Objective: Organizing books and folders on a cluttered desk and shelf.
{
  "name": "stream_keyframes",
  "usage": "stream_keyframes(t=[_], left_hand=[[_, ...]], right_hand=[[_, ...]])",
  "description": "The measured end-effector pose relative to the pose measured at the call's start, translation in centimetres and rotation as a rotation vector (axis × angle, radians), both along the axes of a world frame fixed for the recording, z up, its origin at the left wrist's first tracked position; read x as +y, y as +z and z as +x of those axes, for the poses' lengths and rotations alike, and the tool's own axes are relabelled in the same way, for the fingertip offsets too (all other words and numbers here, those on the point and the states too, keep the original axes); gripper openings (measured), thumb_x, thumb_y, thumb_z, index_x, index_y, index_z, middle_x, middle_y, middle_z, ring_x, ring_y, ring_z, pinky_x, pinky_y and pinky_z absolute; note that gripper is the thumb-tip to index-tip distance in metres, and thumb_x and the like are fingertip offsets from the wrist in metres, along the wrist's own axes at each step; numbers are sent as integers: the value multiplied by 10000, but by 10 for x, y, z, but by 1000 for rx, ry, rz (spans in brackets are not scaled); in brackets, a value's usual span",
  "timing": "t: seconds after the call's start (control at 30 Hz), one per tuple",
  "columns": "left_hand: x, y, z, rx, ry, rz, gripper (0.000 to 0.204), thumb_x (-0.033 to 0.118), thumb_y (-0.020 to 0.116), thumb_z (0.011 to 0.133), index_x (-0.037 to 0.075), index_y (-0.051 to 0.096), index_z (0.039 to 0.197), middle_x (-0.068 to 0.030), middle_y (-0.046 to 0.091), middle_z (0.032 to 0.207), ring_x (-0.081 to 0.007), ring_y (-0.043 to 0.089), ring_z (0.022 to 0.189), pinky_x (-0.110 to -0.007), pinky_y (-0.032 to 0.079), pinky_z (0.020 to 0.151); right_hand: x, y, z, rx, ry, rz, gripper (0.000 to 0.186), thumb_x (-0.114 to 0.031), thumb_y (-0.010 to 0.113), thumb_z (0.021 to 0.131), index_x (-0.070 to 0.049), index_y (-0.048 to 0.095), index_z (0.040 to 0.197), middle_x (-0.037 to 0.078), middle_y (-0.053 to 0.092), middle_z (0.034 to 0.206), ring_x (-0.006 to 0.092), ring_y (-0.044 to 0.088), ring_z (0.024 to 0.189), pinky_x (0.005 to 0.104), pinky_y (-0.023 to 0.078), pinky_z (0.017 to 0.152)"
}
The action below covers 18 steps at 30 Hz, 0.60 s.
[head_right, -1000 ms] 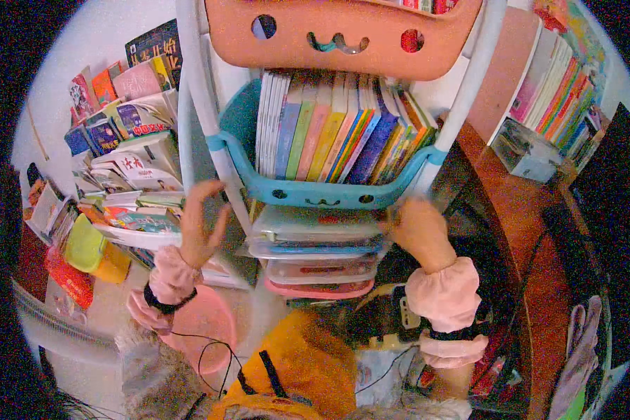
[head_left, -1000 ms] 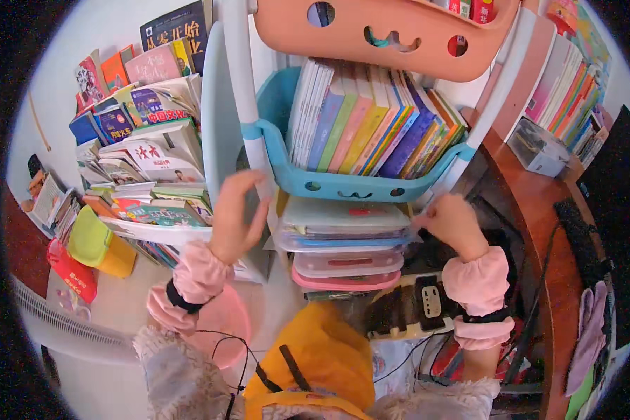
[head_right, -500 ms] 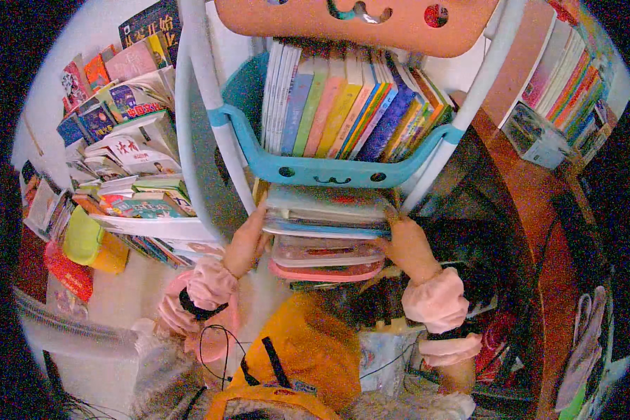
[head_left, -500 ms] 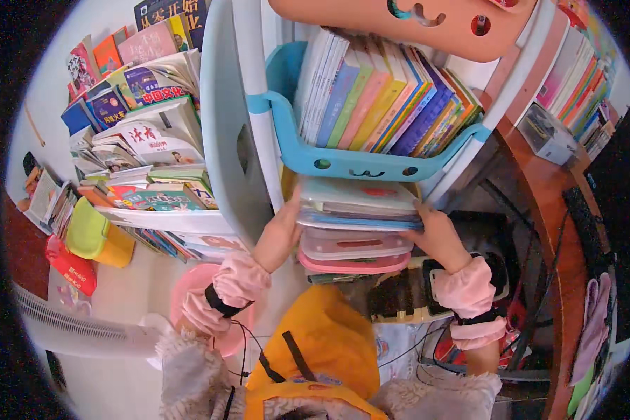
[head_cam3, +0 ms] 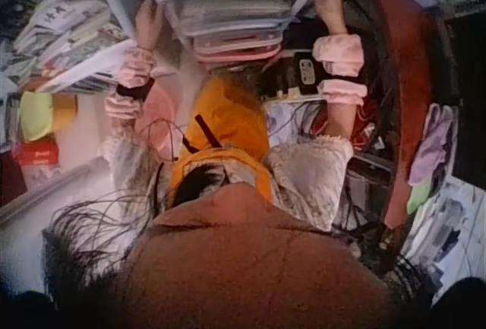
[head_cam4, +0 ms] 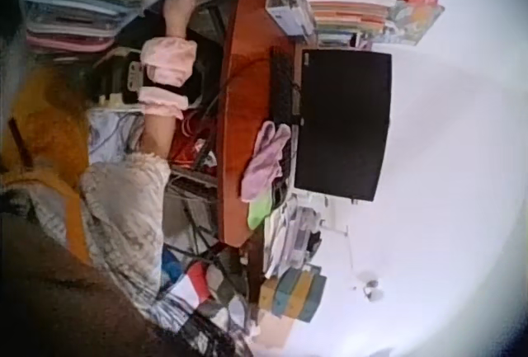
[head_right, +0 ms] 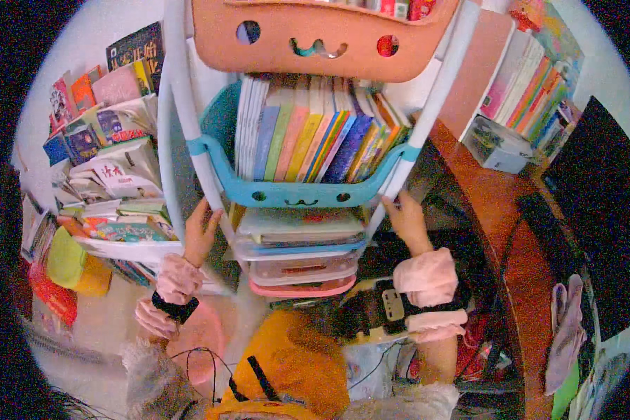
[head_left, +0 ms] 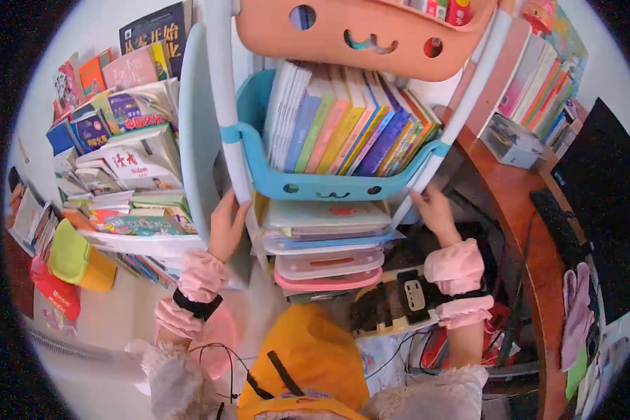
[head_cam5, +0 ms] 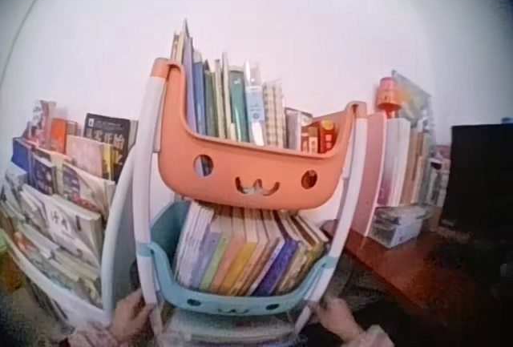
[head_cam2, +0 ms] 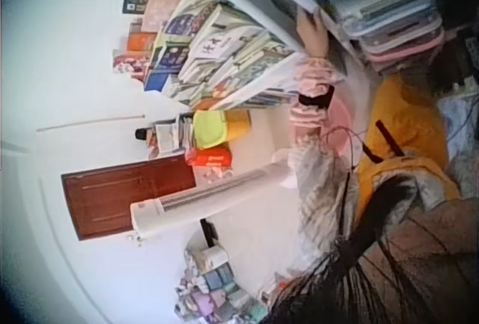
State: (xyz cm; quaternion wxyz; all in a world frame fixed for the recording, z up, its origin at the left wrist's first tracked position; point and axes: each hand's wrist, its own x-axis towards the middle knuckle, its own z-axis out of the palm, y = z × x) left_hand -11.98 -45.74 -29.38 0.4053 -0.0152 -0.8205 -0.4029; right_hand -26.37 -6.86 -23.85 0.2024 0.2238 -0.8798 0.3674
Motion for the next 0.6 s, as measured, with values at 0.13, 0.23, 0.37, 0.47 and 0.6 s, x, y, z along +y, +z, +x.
stream_keyframes(t=[0.13, 0.23, 0.37, 0.47, 0.6], left_hand=[[7, -5, -9, 34, 66, -63, 309, 78, 571, 831, -32, 476, 1104, -214, 571, 850, -328, 573, 724, -367, 449, 643], [5, -8, -12, 41, 95, -90, 301, 82, 572, 833, -26, 478, 1098, -226, 577, 863, -353, 575, 737, -376, 453, 646], [10, 5, -9, -72, 58, -46, 284, 85, 568, 840, -22, 483, 1088, -226, 589, 835, -374, 584, 746, -381, 457, 640], [2, 0, -12, -24, 32, -51, 280, 90, 570, 843, -15, 493, 1091, -216, 593, 811, -347, 592, 719, -368, 462, 633], [-10, -3, -8, -89, -13, 3, 340, 89, 577, 842, -8, 474, 1151, -163, 621, 857, -256, 602, 733, -331, 468, 652]], right_hand=[[0, -9, -10, 12, -71, 97, 313, -266, 609, 823, 29, 533, 894, 279, 587, 762, 455, 567, 727, 493, 455, 626], [-3, -7, -3, -31, -106, 60, 316, -267, 610, 822, 35, 522, 853, 284, 582, 752, 458, 565, 728, 502, 450, 618], [2, -16, -10, 85, -175, 113, 329, -276, 612, 819, 40, 525, 837, 289, 571, 729, 453, 568, 723, 505, 447, 618], [0, -9, -8, 34, -112, 67, 335, -274, 617, 812, 48, 527, 825, 286, 575, 741, 446, 576, 727, 494, 454, 628], [-3, -3, 25, -93, -178, 227, 304, -178, 619, 792, 56, 514, 954, 255, 597, 786, 431, 580, 781, 453, 463, 681]])
